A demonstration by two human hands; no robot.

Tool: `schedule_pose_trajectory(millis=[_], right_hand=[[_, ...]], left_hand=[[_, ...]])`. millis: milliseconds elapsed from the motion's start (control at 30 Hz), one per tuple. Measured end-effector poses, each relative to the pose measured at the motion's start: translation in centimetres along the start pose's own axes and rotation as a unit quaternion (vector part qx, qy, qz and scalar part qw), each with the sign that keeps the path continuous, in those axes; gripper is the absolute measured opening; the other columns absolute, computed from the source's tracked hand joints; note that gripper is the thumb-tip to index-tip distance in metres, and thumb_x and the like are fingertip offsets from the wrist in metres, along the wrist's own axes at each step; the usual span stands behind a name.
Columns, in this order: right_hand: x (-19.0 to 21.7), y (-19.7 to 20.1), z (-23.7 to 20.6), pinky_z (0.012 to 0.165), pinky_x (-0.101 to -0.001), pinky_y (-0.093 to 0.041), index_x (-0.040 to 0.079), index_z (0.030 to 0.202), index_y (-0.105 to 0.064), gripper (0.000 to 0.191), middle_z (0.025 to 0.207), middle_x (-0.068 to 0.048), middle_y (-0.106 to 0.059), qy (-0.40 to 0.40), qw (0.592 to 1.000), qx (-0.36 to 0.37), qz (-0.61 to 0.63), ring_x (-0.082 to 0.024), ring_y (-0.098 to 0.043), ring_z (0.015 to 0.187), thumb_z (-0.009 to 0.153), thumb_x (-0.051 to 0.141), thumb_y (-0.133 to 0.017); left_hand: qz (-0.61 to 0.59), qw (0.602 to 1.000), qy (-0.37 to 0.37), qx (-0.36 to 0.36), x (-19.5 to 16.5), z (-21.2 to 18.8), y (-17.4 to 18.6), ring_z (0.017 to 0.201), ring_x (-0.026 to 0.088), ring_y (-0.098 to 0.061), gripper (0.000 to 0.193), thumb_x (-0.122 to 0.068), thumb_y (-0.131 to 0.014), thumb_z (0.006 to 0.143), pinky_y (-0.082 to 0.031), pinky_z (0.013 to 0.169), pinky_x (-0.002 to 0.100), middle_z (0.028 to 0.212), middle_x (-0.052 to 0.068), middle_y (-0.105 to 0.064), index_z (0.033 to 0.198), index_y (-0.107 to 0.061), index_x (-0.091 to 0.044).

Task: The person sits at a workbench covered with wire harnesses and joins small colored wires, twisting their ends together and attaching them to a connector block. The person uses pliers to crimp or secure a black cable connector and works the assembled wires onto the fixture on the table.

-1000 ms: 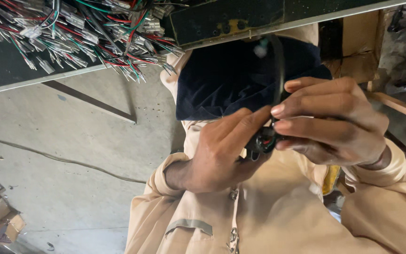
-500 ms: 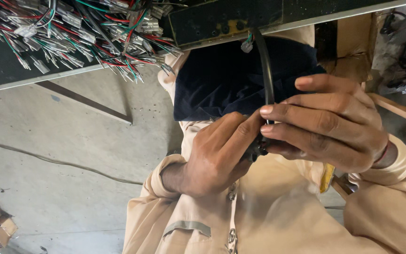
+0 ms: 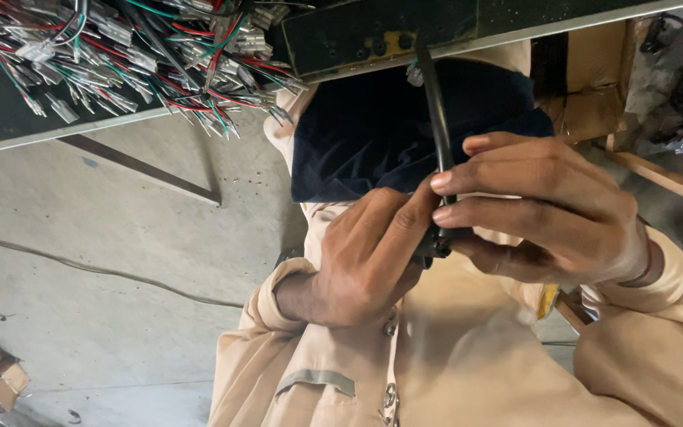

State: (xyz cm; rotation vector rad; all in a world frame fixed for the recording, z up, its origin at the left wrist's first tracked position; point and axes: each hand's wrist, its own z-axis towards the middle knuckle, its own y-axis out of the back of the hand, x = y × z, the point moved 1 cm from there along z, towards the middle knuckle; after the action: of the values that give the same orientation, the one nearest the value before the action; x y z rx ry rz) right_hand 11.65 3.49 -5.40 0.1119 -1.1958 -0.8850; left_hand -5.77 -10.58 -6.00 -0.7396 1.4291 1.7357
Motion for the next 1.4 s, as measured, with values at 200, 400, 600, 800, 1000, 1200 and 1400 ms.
schedule_pose_trajectory(millis=[200, 400, 600, 800, 1000, 1200, 1400], right_hand=[[0.0, 0.1, 0.1, 0.105, -0.0466, -0.057, 0.005, 0.111, -0.071, 0.035, 0.115, -0.011, -0.068, -0.012, 0.999, -0.004, 0.029, -0.024, -0.068, 0.105, 0.082, 0.016, -0.086], [0.0, -0.7, 0.2, 0.101, -0.0469, -0.054, 0.003, 0.111, -0.071, 0.035, 0.113, -0.013, -0.068, 0.007, 1.000, -0.013, -0.002, -0.026, -0.068, 0.104, 0.083, 0.016, -0.086], [0.7, -0.7, 0.7, 0.100, -0.0482, -0.054, 0.000, 0.107, -0.072, 0.034, 0.110, -0.014, -0.068, -0.021, 0.999, -0.003, -0.024, -0.027, -0.069, 0.101, 0.081, 0.015, -0.088], [1.2, -1.2, 1.3, 0.100, -0.0482, -0.054, 0.000, 0.103, -0.072, 0.033, 0.106, -0.013, -0.069, -0.054, 0.998, -0.013, -0.017, -0.026, -0.070, 0.097, 0.079, 0.013, -0.089], [1.2, -1.1, 1.5, 0.101, -0.0452, -0.056, -0.001, 0.103, -0.073, 0.031, 0.103, -0.015, -0.069, -0.066, 0.998, -0.011, 0.006, -0.023, -0.069, 0.093, 0.080, 0.016, -0.087], [1.0, -0.8, 1.8, 0.106, -0.0455, -0.057, -0.003, 0.106, -0.072, 0.023, 0.103, -0.017, -0.069, -0.070, 0.997, -0.017, 0.029, -0.024, -0.068, 0.094, 0.096, 0.017, -0.066], [1.0, -0.7, 1.8, 0.106, -0.0453, -0.057, -0.001, 0.106, -0.073, 0.021, 0.103, -0.016, -0.069, -0.072, 0.997, -0.013, 0.029, -0.024, -0.068, 0.094, 0.095, 0.016, -0.068]], left_hand=[[-0.007, 1.000, 0.017, 0.000, 0.0, -0.2, -0.2, 0.083, 0.025, -0.061, 0.073, 0.007, -0.075, 0.075, -0.052, 0.071, 0.036, 0.100, 0.011, -0.057, 0.144, -0.052, 0.008], [-0.008, 0.999, 0.049, -0.004, 0.0, -0.5, -0.3, 0.081, 0.024, -0.063, 0.074, 0.008, -0.074, 0.074, -0.051, 0.069, 0.035, 0.101, 0.011, -0.058, 0.145, -0.053, 0.006], [-0.005, 0.996, 0.088, -0.025, -0.3, -0.6, -0.8, 0.081, 0.024, -0.064, 0.067, 0.003, -0.079, 0.081, -0.051, 0.068, 0.034, 0.102, 0.010, -0.058, 0.143, -0.055, 0.002], [0.005, 0.992, 0.118, -0.036, -0.6, -0.7, -1.1, 0.079, 0.022, -0.066, 0.060, 0.000, -0.081, 0.084, -0.051, 0.066, 0.034, 0.100, 0.008, -0.059, 0.140, -0.059, -0.002], [-0.048, 0.992, 0.113, -0.028, 0.0, -0.8, -1.0, 0.079, 0.023, -0.067, 0.060, -0.001, -0.081, 0.085, -0.052, 0.067, 0.032, 0.099, 0.008, -0.060, 0.140, -0.057, -0.002], [-0.113, 0.986, 0.118, -0.007, 0.8, -0.7, -0.8, 0.080, 0.024, -0.068, 0.058, -0.001, -0.084, 0.085, -0.054, 0.068, 0.032, 0.102, 0.008, -0.060, 0.137, -0.058, -0.004], [-0.129, 0.984, 0.121, 0.003, 1.1, -0.5, -0.8, 0.080, 0.023, -0.069, 0.059, -0.001, -0.085, 0.084, -0.055, 0.068, 0.032, 0.103, 0.007, -0.061, 0.137, -0.059, -0.005]])
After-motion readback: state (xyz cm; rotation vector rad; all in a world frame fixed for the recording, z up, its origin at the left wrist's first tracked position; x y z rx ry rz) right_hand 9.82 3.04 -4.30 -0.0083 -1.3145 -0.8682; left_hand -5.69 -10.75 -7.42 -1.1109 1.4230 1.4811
